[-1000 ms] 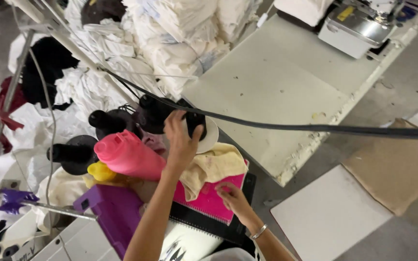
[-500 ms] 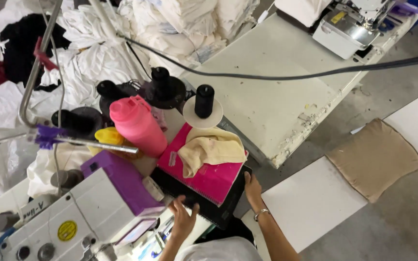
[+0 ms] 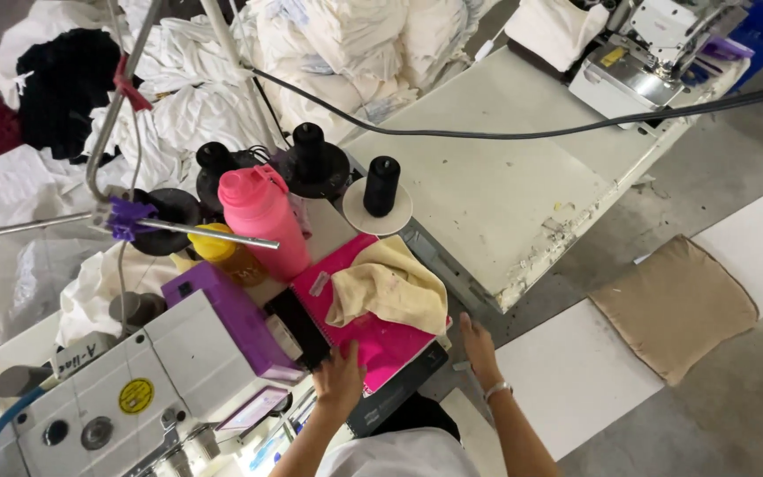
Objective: Threading an industrial overlock sewing machine, including replacing thread spools and using tweezers for precision threading.
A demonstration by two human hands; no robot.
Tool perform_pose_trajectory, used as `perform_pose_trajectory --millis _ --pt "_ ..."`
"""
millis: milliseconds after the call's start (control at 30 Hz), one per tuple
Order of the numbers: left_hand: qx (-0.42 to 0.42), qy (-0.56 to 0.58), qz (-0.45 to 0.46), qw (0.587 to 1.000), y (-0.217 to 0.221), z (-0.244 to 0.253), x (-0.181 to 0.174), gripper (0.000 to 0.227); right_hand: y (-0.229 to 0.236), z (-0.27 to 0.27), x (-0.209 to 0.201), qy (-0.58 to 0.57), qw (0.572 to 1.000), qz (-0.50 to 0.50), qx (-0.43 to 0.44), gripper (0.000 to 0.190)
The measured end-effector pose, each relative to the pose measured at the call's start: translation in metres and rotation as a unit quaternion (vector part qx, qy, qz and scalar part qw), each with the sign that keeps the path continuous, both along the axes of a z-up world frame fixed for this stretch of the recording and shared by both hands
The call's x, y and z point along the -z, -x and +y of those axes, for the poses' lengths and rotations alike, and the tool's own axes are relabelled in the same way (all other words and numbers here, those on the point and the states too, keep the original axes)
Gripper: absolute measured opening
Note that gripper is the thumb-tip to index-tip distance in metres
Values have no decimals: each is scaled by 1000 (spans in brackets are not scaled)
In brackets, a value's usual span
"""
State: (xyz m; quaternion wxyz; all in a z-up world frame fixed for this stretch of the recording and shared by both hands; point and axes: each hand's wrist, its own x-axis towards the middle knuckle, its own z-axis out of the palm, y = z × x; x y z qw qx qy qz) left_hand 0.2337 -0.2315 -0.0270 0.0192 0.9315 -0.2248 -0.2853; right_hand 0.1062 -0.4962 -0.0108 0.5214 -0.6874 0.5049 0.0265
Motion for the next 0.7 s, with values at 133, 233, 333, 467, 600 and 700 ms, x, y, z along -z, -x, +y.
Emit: perform_pose_trajectory --millis 133,233,333,467,600,700 --pt "12 2 -21 1000 12 3 -1 61 -46 -9 -43 -105 993 -15 -44 66" --pt "5 -10 -6 1000 14 11 -3 70 -64 -2 -54 -26 987 -48 -152 46" --pt "3 -66 52 996 23 36 -37 80 -63 5 -19 69 962 -52 -259 32" --pt "-38 -32 44 998 41 70 -4 86 -44 31 -3 94 950 -62 -291 48" --pt "-89 157 92 979 48 70 33 83 -51 31 -1 102 966 -64 -227 25" --pt "111 135 -102 979 41 69 83 46 -63 30 -15 98 968 -59 -224 32"
